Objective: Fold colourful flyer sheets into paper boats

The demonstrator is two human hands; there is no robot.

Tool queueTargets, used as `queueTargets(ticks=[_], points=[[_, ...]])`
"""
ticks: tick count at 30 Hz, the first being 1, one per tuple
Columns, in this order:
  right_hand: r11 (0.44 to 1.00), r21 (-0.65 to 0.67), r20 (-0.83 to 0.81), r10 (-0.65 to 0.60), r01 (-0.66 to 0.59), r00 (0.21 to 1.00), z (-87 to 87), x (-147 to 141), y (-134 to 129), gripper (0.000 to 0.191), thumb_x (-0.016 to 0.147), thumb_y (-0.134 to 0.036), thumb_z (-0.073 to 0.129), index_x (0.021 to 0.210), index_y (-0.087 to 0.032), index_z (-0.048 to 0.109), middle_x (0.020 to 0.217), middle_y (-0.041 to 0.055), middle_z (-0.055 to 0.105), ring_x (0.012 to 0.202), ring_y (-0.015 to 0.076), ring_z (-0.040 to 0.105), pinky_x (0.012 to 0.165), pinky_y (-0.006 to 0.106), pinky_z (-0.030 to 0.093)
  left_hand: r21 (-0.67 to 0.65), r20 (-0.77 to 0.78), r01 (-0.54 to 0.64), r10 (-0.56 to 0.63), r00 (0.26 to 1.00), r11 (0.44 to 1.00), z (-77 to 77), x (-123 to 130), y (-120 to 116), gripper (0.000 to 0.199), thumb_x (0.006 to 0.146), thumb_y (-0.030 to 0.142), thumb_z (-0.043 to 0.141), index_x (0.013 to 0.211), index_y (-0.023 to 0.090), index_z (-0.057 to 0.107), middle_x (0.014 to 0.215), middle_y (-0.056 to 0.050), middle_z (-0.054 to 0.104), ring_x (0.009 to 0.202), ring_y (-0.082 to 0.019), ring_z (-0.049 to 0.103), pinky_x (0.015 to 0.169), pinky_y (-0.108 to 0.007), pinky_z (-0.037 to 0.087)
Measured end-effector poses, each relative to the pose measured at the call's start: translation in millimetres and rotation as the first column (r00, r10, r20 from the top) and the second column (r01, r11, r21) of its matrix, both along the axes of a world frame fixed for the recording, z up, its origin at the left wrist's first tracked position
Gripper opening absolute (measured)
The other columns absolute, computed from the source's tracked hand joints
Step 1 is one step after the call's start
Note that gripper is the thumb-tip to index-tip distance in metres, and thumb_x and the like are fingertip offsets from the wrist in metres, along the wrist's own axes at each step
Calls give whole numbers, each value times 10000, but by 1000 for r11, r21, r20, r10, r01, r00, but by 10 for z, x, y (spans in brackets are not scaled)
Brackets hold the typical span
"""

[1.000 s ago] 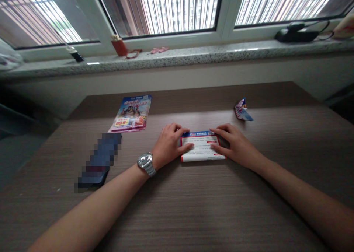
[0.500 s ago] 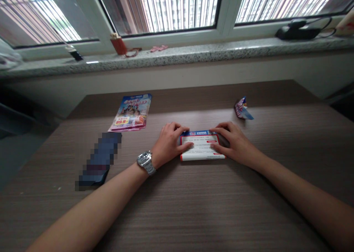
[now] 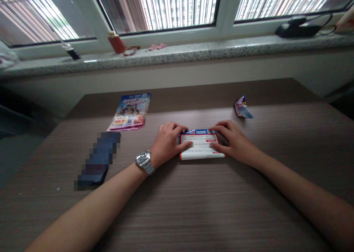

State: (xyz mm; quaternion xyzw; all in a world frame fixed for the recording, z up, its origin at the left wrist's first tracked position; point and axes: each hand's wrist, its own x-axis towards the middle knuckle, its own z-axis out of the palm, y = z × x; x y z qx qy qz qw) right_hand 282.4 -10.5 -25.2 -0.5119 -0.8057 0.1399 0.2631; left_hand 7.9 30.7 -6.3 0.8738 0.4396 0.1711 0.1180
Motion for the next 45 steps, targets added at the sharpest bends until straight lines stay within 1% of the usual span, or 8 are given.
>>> queueTargets(ticks=[17, 20, 23, 26, 30, 33, 38, 45], points=[[1000, 6, -6, 2, -2, 1000, -42, 15, 2, 484, 879, -389, 683, 1329, -258, 564, 1255, 124, 521, 1197, 319, 519, 1056, 518, 449, 27, 90, 70, -72, 993, 997, -17, -19, 7, 369, 854, 426, 742, 1168, 246, 674, 1152, -78, 618, 1080, -268, 559, 972, -436, 432], [1000, 9, -32, 1, 0, 999, -18, 4, -7, 444, 876, -370, 695, 1285, -251, 569, 1257, 120, 536, 1206, 315, 516, 1054, 507, 444, 7, 147, 115, -115, 982, 993, -37, -24, 19, 346, 866, 391, 733, 1152, 224, 633, 1132, -66, 662, 1083, -263, 579, 1030, -456, 419], [1000, 7, -41, 10, -10, 999, 11, -1, -11, 393, 878, -353, 699, 1235, -246, 573, 1231, 111, 578, 1186, 315, 528, 1033, 504, 442, -18, 199, 152, -145, 969, 988, -58, -26, 30, 314, 889, 353, 712, 1155, 224, 605, 1134, -43, 695, 1072, -246, 613, 1142, -499, 336], [1000, 0, -60, 26, -27, 998, 22, 2, -9, 376, 878, -335, 703, 1218, -249, 567, 1181, 95, 622, 1134, 307, 554, 988, 491, 458, -38, 254, 177, -162, 953, 983, -54, -24, 31, 267, 927, 269, 662, 1185, 225, 605, 1165, -35, 703, 1082, -222, 629, 1179, -484, 309], [1000, -24, -120, 3, -6, 993, 29, 1, -21, 362, 877, -341, 704, 1200, -250, 571, 1161, 87, 649, 1102, 295, 578, 966, 474, 472, -99, 345, 192, -147, 927, 976, -22, -15, 15, 210, 954, 225, 615, 1162, 215, 637, 1098, -35, 720, 991, -182, 659, 1007, -357, 479], [993, -114, -243, -67, 41, 968, 46, -9, -46, 331, 897, -381, 677, 1185, -251, 578, 1112, 74, 658, 993, 254, 630, 886, 422, 520, -150, 410, 182, -106, 906, 972, -1, -6, -5, 199, 963, 236, 610, 1156, 213, 650, 1077, -29, 724, 946, -153, 671, 864, -271, 520], [974, -216, -365, -149, 72, 919, 68, -28, -75, 303, 919, -431, 641, 1159, -248, 610, 905, 23, 641, 784, 191, 639, 701, 334, 523, -187, 465, 175, -70, 883, 967, 18, 4, -24, 205, 951, 250, 636, 1148, 211, 675, 1090, -27, 732, 972, -149, 680, 865, -254, 518], [959, -274, -417, -181, 67, 891, 62, -66, -77, 260, 904, -419, 656, 1087, -235, 637, 808, 7, 650, 702, 178, 624, 617, 313, 503, -220, 492, 184, -54, 869, 958, -4, 4, -16, 195, 940, 273, 653, 1117, 208, 703, 1069, -29, 750, 960, -149, 691, 855, -251, 527]])
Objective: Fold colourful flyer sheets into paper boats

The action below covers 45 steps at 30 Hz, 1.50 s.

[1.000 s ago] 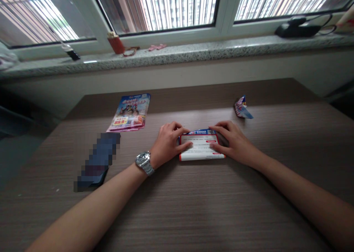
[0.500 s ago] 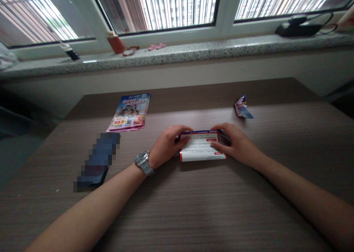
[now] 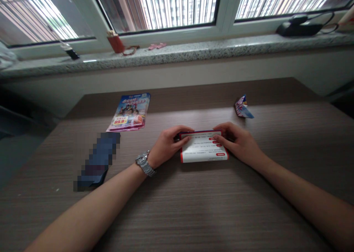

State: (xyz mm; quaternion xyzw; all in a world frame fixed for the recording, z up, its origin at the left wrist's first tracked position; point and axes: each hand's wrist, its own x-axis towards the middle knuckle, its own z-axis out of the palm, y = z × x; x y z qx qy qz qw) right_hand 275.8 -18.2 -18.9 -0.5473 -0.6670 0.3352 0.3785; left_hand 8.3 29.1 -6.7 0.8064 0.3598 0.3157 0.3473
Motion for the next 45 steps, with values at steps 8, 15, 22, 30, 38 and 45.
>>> queueTargets(ticks=[8, 15, 22, 30, 38, 45], points=[[1000, 8, -10, -15, 15, 1000, 13, -1, 2, 279, 887, -454, 671, 1055, -232, 658, 791, 12, 646, 683, 181, 612, 586, 315, 496, -10, 12, 12, -12, 1000, 1000, 1, -1, -1, 205, 943, 273, 641, 1121, 202, 715, 1075, -43, 755, 943, -155, 694, 867, -272, 549], [1000, -23, -19, -21, 21, 1000, -10, 5, 3, 289, 880, -461, 677, 1064, -238, 653, 787, 10, 649, 685, 185, 623, 608, 326, 508, 5, -21, 4, -4, 1000, 1000, -3, -1, -1, 211, 947, 276, 640, 1133, 207, 710, 1064, -38, 754, 916, -145, 689, 822, -257, 539], [1000, -13, 0, -27, 27, 1000, -7, 5, 13, 281, 878, -458, 681, 1043, -232, 664, 765, 5, 631, 664, 179, 602, 591, 320, 491, 7, -24, -10, 11, 1000, 1000, -4, -2, -2, 215, 947, 288, 646, 1138, 202, 699, 1051, -35, 746, 893, -138, 671, 786, -247, 526], [999, -26, 1, -20, 20, 1000, -42, 23, 14, 277, 885, -446, 679, 1074, -244, 657, 797, 10, 642, 693, 187, 625, 604, 328, 510, -22, -11, 8, -8, 1000, 1000, -31, -7, 10, 206, 958, 305, 631, 1125, 206, 701, 1071, -38, 748, 947, -151, 689, 831, -264, 535], [999, -23, 11, -27, 27, 1000, -14, 13, 5, 272, 884, -445, 679, 1067, -245, 660, 786, 8, 639, 684, 188, 609, 607, 334, 495, -14, -16, 4, -4, 1000, 1000, -17, -4, 11, 214, 959, 310, 626, 1127, 208, 708, 1075, -46, 758, 951, -158, 703, 853, -278, 545], [1000, 2, 39, -26, 26, 999, -3, 9, 7, 294, 884, -480, 668, 1055, -241, 664, 771, 12, 635, 666, 189, 604, 580, 332, 488, -7, -33, -19, 19, 999, 1000, -3, 3, 3, 211, 951, 309, 637, 1119, 213, 723, 1067, -42, 762, 942, -162, 702, 843, -278, 540]])
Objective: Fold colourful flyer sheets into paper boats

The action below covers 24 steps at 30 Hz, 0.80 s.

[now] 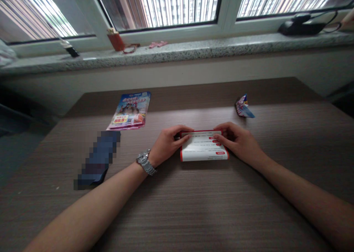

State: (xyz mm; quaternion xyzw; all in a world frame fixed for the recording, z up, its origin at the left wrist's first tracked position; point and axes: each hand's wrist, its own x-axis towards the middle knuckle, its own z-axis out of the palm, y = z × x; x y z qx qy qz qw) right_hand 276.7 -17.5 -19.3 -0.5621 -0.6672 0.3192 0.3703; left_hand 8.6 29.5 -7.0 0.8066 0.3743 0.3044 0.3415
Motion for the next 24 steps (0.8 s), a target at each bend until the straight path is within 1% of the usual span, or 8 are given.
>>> queueTargets(ticks=[9, 14, 18, 21, 24], points=[[1000, 15, 2, 0, 0, 1000, 7, -9, -1, 286, 882, -469, 674, 1048, -235, 671, 782, 9, 637, 664, 177, 590, 579, 318, 462, 5, -6, -8, 8, 1000, 1000, -11, -4, 4, 225, 952, 341, 636, 1118, 221, 729, 1076, -40, 764, 928, -164, 705, 826, -278, 543], [1000, 3, -4, 6, -6, 1000, 7, -4, 3, 275, 886, -450, 674, 1054, -232, 668, 781, 11, 630, 674, 182, 587, 580, 320, 457, -5, 1, -14, 14, 1000, 1000, -14, -4, 7, 211, 949, 312, 643, 1122, 224, 726, 1065, -28, 762, 935, -152, 698, 833, -260, 532], [1000, 14, 10, 5, -5, 1000, 17, -12, 2, 255, 888, -435, 676, 1046, -235, 667, 770, 3, 622, 660, 178, 581, 575, 317, 453, 17, -11, -28, 29, 1000, 999, -14, -1, -5, 210, 943, 303, 647, 1124, 221, 714, 1011, -18, 753, 855, -135, 676, 789, -244, 524], [1000, 26, 29, 7, -8, 1000, 21, -20, -3, 236, 894, -417, 673, 1042, -234, 665, 777, 1, 628, 663, 177, 589, 584, 315, 460, 34, -39, -26, 27, 999, 999, -14, 8, -18, 168, 943, 282, 641, 1079, 212, 711, 948, -6, 741, 798, -126, 654, 748, -234, 508], [998, 59, 87, 16, -21, 996, 13, -17, -6, 206, 909, -381, 663, 1050, -232, 664, 786, -4, 627, 666, 169, 585, 602, 311, 458, 70, -63, -21, 26, 998, 997, -23, 22, -20, 141, 942, 244, 633, 1055, 207, 709, 942, -13, 725, 806, -131, 642, 763, -243, 501]])
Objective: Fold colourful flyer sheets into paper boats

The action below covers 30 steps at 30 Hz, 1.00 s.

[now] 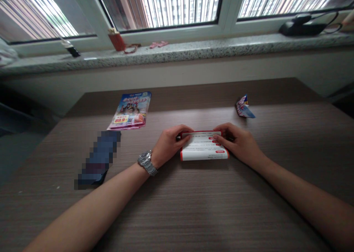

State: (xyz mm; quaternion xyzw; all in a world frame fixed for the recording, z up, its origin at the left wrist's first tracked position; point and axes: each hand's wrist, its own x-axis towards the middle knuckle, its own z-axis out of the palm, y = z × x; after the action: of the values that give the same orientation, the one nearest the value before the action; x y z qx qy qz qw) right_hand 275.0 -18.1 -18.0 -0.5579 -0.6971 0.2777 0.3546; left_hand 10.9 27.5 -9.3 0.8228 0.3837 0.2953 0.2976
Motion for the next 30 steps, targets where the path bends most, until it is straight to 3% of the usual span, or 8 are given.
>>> queueTargets(ticks=[9, 18, 22, 30], points=[[998, 47, 129, 25, -32, 991, -31, -18, 6, 153, 927, -296, 641, 1056, -216, 661, 755, -9, 602, 650, 159, 566, 602, 295, 435, 96, -50, -12, 16, 999, 995, -39, 42, -5, 164, 928, 190, 632, 1068, 204, 716, 1022, -56, 637, 905, -159, 627, 828, -282, 510], [989, 131, 188, 47, -73, 981, -27, -30, 44, 96, 924, -251, 627, 991, -205, 679, 931, 59, 610, 793, 199, 589, 704, 337, 480, 177, -147, -16, 42, 988, 984, -85, 40, 31, 160, 916, 218, 661, 1055, 218, 738, 1029, -67, 626, 993, -217, 588, 919, -372, 490], [988, 131, 206, 48, -76, 977, -58, -6, 59, 126, 927, -258, 627, 1020, -212, 697, 964, 73, 615, 868, 223, 599, 780, 372, 494, 174, -171, -28, 59, 984, 984, -77, 37, 31, 170, 917, 228, 666, 1070, 220, 739, 1030, -68, 635, 994, -225, 581, 930, -392, 480], [989, 123, 206, 49, -76, 977, -51, -6, 59, 155, 931, -275, 627, 1054, -219, 702, 979, 76, 612, 887, 227, 600, 782, 374, 500, 139, -156, -28, 50, 986, 990, -60, 40, 26, 127, 915, 224, 664, 1027, 206, 722, 1035, -67, 634, 1005, -221, 583, 927, -384, 483]])
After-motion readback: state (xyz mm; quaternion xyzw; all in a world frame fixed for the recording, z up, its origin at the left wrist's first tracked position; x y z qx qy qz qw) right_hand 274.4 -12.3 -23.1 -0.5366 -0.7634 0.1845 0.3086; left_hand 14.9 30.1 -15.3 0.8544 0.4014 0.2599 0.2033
